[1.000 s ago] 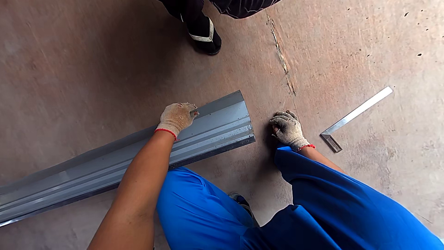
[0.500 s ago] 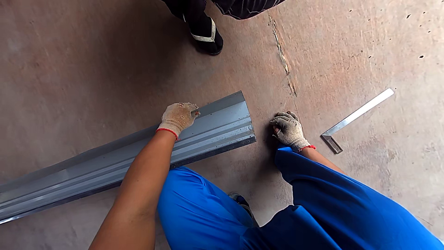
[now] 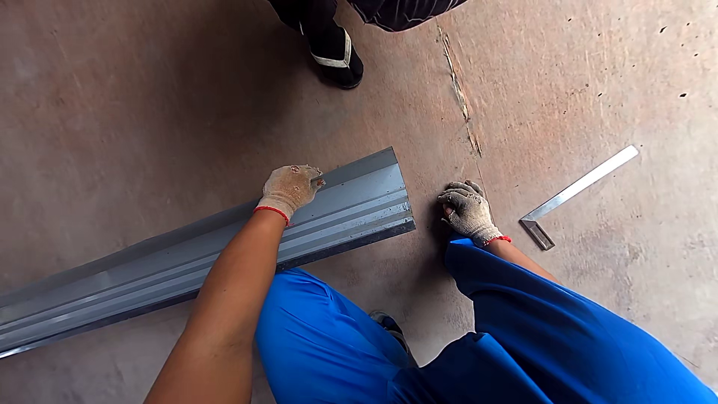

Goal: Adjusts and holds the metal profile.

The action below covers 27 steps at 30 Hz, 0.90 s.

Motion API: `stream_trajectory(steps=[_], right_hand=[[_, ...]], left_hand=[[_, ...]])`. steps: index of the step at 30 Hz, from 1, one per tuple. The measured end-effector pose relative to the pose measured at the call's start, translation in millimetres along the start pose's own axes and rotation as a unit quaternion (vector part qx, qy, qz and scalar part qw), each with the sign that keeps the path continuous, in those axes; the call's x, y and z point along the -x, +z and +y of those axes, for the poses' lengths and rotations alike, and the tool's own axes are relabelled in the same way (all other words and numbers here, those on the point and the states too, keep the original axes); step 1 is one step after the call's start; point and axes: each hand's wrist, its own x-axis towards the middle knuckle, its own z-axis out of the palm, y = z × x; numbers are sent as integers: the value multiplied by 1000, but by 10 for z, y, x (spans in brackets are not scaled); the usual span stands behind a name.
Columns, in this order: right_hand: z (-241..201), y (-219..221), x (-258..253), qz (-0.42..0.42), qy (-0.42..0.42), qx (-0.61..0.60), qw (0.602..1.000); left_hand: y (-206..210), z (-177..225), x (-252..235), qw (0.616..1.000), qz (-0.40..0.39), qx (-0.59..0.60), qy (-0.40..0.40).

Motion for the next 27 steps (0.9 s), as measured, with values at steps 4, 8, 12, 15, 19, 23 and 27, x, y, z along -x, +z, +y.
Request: stream_trajectory(steps=[4, 8, 12, 15, 19, 23, 27], right_hand=[[-2, 7, -5, 4, 1, 1, 1000], [4, 0, -7, -1, -1, 2, 1000], [0, 2, -7, -2, 0, 1, 1000], [-24, -2, -20, -1, 0, 1, 1000], [-19, -3, -21, -1, -2, -4, 1000], [-13, -32, -8, 3, -3, -29, 1000], [-119, -85, -41, 15, -23, -25, 999]], left_hand=[[-12, 8, 9, 1000, 0, 7, 0], [-8, 3, 2, 1000, -3, 6, -3], [-14, 7, 7, 1000, -3, 8, -4], [-5, -11, 7, 1000, -3, 4, -6], [-23, -1, 13, 1000, -1, 8, -6], [-78, 47, 12, 1000, -14, 19, -19], [-38, 18, -14, 999, -8, 26, -25]])
